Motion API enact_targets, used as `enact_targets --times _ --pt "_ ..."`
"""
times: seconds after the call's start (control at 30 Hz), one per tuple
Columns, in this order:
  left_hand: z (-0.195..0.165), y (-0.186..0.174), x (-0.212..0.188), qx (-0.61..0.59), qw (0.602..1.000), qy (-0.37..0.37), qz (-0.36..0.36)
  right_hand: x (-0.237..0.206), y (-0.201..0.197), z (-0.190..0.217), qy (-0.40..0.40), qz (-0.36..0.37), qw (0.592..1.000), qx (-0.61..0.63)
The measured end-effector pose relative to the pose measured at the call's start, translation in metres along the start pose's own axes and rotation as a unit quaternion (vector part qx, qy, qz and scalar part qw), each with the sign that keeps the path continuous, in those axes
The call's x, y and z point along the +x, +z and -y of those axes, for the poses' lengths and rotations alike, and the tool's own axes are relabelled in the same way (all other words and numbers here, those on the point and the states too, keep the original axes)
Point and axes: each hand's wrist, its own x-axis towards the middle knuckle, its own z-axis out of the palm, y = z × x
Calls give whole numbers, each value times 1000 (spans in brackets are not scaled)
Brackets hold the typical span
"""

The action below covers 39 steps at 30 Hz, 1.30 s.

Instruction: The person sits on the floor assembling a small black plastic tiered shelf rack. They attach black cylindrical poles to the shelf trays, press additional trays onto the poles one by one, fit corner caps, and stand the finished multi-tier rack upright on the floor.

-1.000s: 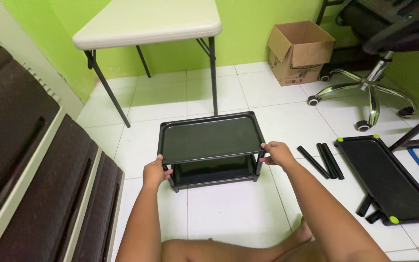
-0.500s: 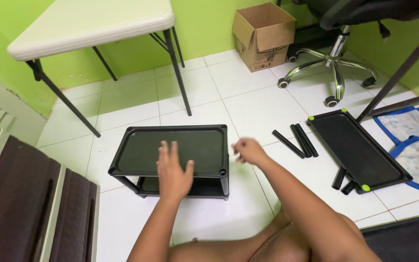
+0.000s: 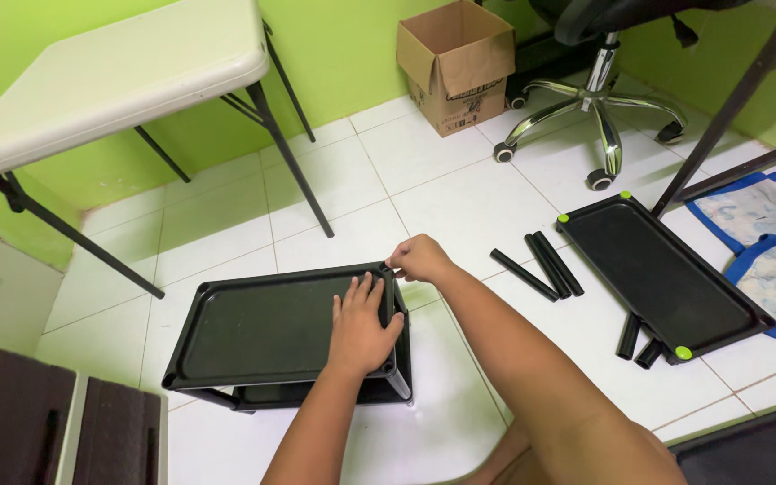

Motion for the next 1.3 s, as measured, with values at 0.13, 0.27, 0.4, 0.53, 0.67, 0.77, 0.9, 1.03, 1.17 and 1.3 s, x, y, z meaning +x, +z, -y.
enact_targets --times 0.13,0.27,0.4,0.53,0.67,0.77,0.9,1.03,1.17,1.3 --pt "5 9 5 0 1000 -7 2 15 -2 -5 27 30 999 10" --pt "5 11 8 0 1000 -10 7 19 4 -11 -5 6 999 -45" --pt "3 12 8 5 1000 -9 8 13 9 -11 23 -19 998 -55" --pt "4 15 -2 5 1000 -6 -2 4 18 -7 54 -22 995 -86" --pt "19 3 -9 11 1000 5 1 -7 28 -1 13 -55 981 -183" --pt "51 -34 -20 84 991 -65 -87 -19 27 -1 30 -38 980 -193" --pt "81 -87 -56 94 966 -228 78 -31 27 -5 12 -58 978 -200" --pt "62 -87 -108 92 970 -134 178 -30 36 -9 -2 -90 975 -203" --pt "70 -73 -119 71 985 -98 126 -27 40 -10 -7 -83 973 -217" --pt "140 -80 -89 6 983 -183 25 -37 40 -4 122 -30 985 -114"
